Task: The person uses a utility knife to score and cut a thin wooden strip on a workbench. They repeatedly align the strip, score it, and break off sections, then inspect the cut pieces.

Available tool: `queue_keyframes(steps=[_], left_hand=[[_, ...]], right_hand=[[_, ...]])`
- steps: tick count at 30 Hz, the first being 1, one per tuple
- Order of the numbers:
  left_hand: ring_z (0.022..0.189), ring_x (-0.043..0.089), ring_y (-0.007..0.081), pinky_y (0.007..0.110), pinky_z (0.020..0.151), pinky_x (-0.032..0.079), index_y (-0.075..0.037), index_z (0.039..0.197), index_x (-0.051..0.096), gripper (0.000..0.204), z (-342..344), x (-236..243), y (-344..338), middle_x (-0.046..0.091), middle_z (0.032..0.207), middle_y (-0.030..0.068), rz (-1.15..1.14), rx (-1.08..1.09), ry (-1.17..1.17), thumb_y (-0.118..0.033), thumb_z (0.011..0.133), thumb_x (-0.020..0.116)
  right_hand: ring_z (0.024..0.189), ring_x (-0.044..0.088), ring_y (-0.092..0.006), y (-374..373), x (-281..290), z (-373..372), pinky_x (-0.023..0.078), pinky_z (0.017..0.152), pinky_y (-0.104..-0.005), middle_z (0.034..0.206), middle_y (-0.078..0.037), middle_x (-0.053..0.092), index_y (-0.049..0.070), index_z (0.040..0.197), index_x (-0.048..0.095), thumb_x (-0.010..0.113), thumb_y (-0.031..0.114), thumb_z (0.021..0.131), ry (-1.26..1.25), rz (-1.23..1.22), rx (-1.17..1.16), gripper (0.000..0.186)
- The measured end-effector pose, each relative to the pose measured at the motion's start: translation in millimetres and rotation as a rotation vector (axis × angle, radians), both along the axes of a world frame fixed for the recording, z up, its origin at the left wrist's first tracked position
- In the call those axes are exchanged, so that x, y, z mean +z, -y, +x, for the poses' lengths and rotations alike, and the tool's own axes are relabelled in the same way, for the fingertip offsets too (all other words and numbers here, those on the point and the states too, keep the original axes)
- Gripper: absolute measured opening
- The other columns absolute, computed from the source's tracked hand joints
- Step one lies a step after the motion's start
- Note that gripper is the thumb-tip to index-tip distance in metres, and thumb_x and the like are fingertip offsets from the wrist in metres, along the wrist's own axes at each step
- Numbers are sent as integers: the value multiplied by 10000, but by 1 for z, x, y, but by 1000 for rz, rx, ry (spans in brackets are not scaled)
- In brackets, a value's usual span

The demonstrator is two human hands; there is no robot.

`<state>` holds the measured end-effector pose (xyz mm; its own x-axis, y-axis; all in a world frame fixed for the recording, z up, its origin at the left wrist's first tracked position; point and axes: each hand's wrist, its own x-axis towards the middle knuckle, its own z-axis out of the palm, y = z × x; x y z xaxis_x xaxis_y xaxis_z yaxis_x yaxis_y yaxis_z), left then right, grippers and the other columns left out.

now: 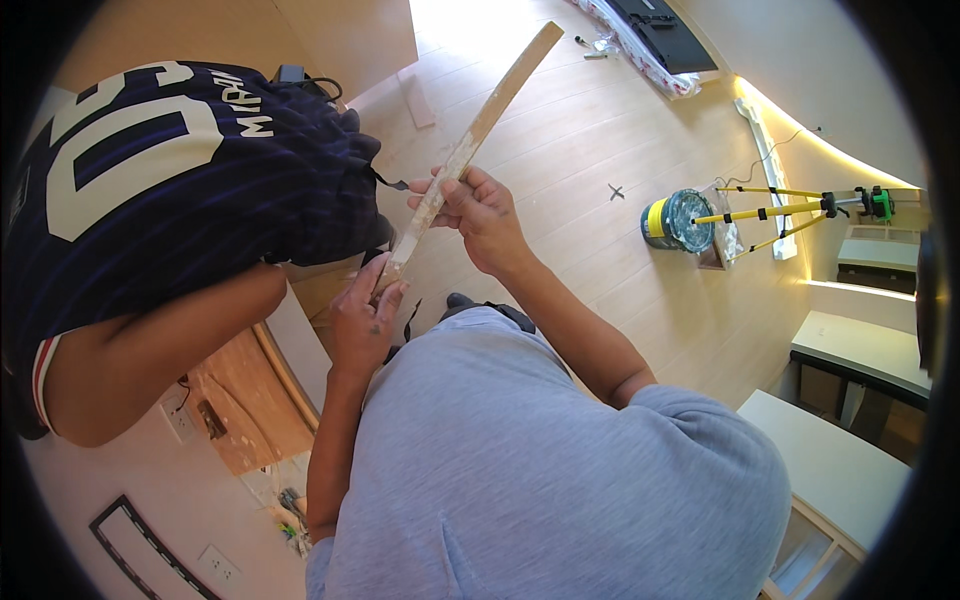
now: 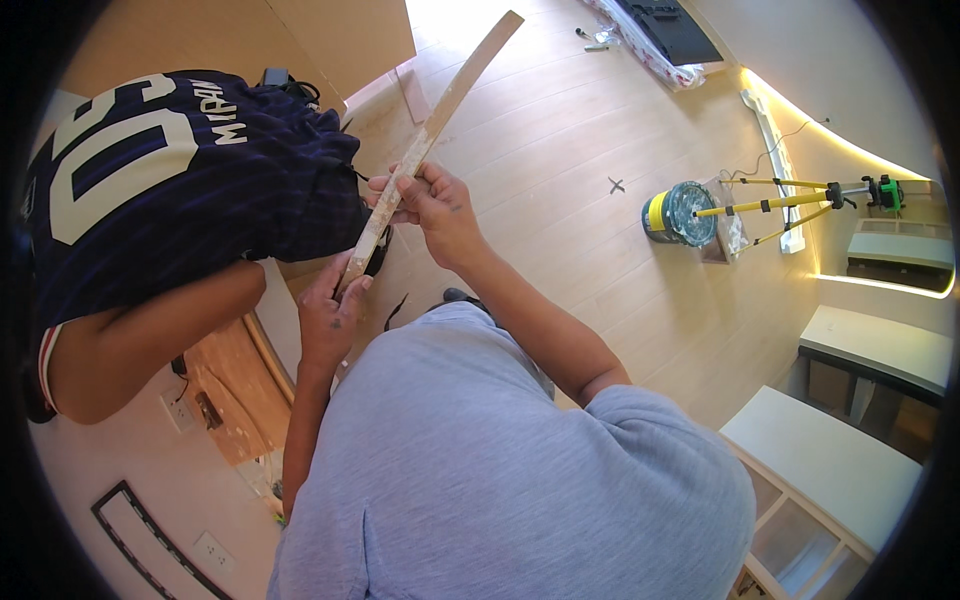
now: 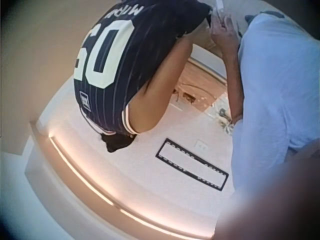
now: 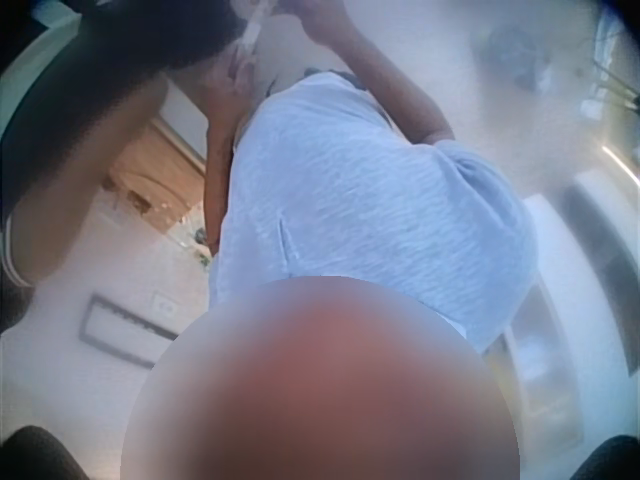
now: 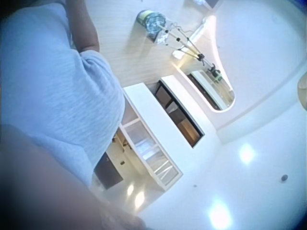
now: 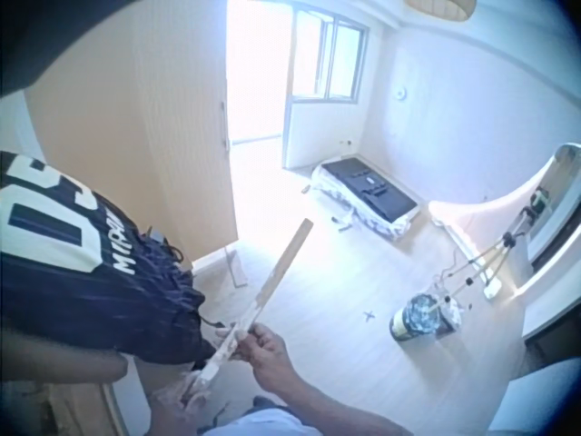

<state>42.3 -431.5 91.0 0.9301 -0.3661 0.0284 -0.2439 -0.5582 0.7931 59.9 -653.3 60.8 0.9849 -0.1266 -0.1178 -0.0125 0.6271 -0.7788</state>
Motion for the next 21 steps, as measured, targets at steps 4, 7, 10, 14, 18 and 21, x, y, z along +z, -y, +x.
queue_keyframes(steps=[4, 7, 10, 14, 18, 21], left_hand=[[779, 713, 274, 383, 724, 548, -27, 1278, 701, 370, -5, -2, 1, 733, 946, 178, -20, -2, 36, -164, 939, 762], [779, 709, 283, 393, 735, 545, -20, 1265, 705, 359, -11, -2, -1, 728, 925, 185, 21, 5, -6, -172, 942, 753], [771, 701, 291, 393, 739, 540, -8, 1240, 710, 344, -18, 1, -4, 724, 907, 190, 36, 14, -121, -182, 945, 746], [761, 690, 302, 392, 741, 536, 5, 1214, 714, 333, -26, 3, -11, 724, 897, 190, 71, 3, -209, -195, 949, 738], [728, 644, 231, 360, 701, 516, 0, 1244, 708, 335, -31, -4, -15, 703, 869, 136, 77, -41, -134, -185, 965, 724], [664, 554, 90, 284, 616, 476, -4, 1284, 698, 326, -36, -10, -19, 657, 820, 32, 83, -80, -59, -146, 990, 706]], right_hand=[[1152, 728, -298, 6, 1, -1, 618, 944, -420, 1279, -228, 705, -12, 1379, 534, 579, 212, 1088, -36, 17, 36, 370], [1158, 725, -305, 19, 4, -3, 609, 967, -439, 1272, -226, 707, -19, 1401, 528, 584, 208, 1085, -37, 81, 49, 393], [1165, 720, -309, 39, 5, 2, 598, 993, -446, 1280, -224, 702, -29, 1411, 526, 591, 189, 1079, -77, 135, 12, 403], [1106, 742, -277, 62, 5, 10, 619, 949, -406, 1228, -191, 726, -23, 1325, 576, 610, 156, 1055, -86, 34, -103, 326], [1151, 722, -312, 82, 6, 20, 595, 995, -431, 1272, -237, 700, -66, 1356, 543, 592, 134, 1055, -128, -51, -156, 365], [1112, 729, -306, 96, 7, 26, 603, 973, -424, 1252, -227, 706, -82, 1330, 550, 590, 122, 1049, -157, -20, -199, 349]])
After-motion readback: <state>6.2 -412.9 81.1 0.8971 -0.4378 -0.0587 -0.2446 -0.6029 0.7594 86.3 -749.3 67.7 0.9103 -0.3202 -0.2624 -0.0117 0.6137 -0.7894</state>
